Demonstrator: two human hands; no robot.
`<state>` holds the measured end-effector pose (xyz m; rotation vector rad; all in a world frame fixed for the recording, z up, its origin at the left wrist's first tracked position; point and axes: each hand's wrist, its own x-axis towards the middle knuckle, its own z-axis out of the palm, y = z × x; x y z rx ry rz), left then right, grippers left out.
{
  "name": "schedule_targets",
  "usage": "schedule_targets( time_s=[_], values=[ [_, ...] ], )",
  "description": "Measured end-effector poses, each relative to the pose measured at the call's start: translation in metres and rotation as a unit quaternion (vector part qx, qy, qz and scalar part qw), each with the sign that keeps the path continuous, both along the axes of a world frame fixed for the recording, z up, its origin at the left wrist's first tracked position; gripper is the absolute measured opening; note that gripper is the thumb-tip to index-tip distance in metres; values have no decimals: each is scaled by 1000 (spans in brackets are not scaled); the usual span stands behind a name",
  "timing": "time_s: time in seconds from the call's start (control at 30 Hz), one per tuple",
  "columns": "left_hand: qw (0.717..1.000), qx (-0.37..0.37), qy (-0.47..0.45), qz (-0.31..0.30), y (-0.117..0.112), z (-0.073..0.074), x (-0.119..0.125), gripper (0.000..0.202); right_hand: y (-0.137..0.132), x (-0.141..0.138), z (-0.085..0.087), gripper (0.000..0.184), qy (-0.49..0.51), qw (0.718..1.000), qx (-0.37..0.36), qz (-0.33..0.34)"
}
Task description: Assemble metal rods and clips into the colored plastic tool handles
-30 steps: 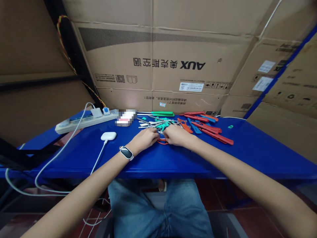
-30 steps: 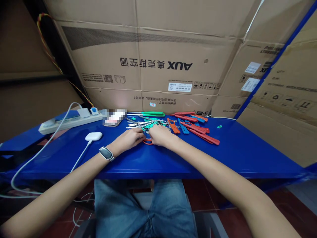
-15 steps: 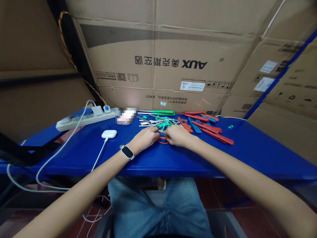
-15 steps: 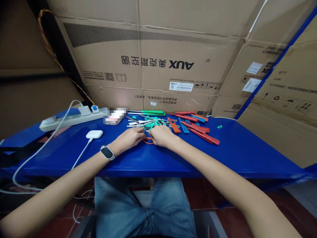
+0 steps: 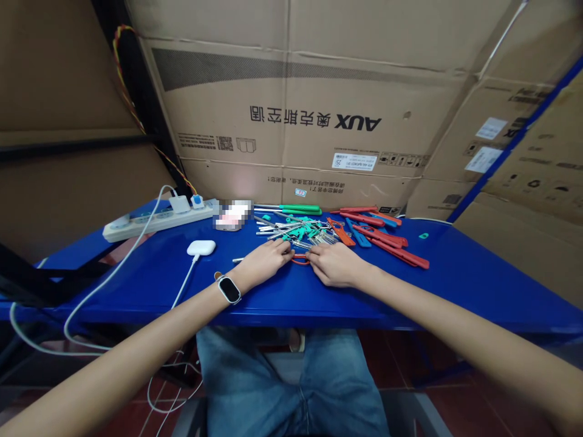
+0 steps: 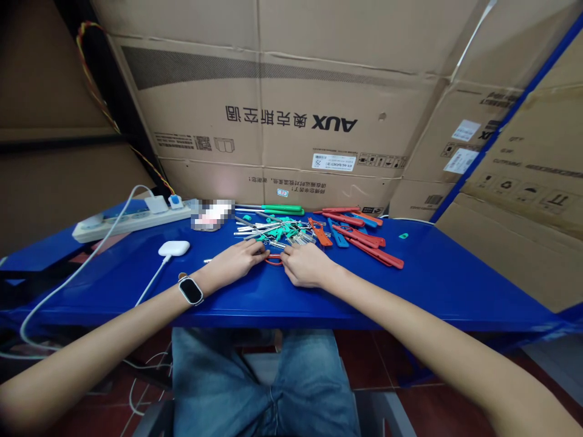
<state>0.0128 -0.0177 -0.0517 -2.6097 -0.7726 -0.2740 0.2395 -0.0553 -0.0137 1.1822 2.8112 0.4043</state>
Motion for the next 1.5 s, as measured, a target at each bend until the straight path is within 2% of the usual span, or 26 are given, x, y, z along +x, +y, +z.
schedule_targets(
  time_s=[0.17, 0.27, 1.27, 1.5],
  values=[
    [1000, 2, 6, 12, -3, 0, 1, 27, -12, 6, -17, 50, 57, 998, 32, -2],
    [1000, -4, 2, 12, -5, 1, 0, 26, -15, 5, -21, 49, 75, 997, 30, -11],
    [999, 18, 27, 33, -11, 3, 0, 29, -17, 2, -13, 44, 87, 996, 1, -37],
    [999, 30, 27, 29, -14, 4, 2, 29, -13, 6, -12, 40, 119, 992, -13, -41]
  ],
)
